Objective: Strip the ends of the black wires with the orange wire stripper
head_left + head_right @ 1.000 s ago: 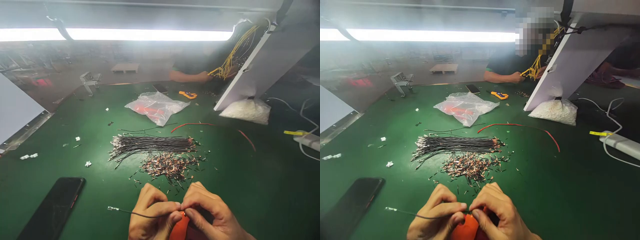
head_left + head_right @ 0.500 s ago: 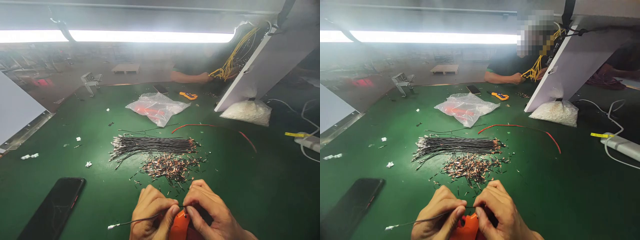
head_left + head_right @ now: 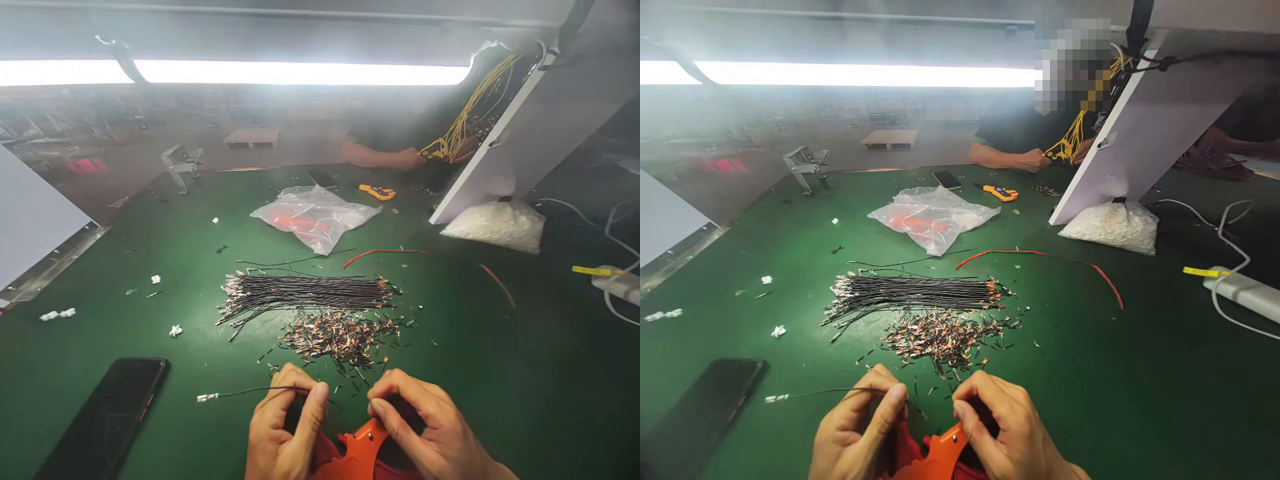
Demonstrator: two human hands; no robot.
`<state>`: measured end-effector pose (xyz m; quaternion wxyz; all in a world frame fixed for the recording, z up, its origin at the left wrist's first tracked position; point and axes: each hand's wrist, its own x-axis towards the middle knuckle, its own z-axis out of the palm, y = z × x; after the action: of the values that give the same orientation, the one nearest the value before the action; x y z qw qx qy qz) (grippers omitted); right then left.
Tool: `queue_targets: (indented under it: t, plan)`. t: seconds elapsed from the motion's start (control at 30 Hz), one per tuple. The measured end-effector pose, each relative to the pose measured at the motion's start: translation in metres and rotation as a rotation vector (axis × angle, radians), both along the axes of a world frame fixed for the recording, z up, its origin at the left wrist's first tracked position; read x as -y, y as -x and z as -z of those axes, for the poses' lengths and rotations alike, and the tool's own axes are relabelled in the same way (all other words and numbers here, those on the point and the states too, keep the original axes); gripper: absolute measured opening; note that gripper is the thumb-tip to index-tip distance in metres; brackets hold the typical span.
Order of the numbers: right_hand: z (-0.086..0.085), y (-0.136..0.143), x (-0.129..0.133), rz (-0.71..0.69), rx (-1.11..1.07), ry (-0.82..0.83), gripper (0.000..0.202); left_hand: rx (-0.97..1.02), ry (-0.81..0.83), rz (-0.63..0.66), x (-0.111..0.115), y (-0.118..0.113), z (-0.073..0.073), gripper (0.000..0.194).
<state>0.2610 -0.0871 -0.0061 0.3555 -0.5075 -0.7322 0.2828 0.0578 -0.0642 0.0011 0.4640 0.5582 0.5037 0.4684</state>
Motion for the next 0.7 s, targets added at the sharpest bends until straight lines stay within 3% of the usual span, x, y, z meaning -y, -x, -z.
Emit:
queue_targets:
  t: [0.23, 0.47, 0.57, 0.7]
  plan:
    - [0.000, 0.006, -0.001, 0.082, -0.086, -0.006, 0.005, -0.110, -0.004, 0.073, 0.006, -0.004, 0.000, 0.035]
    - [-0.011, 0.017, -0.009, -0.241, -0.009, -0.236, 0.048, -0.144, -0.116, 0.093, 0.007, -0.007, 0.003, 0.036]
    - [-0.010, 0.018, -0.008, -0.284, 0.029, -0.292, 0.040, -0.128, -0.130, 0.123, 0.009, -0.010, 0.003, 0.036]
    - [-0.008, 0.016, -0.004, -0.230, 0.034, -0.273, 0.021, -0.048, -0.105, 0.201, 0.006, -0.008, 0.001, 0.025]
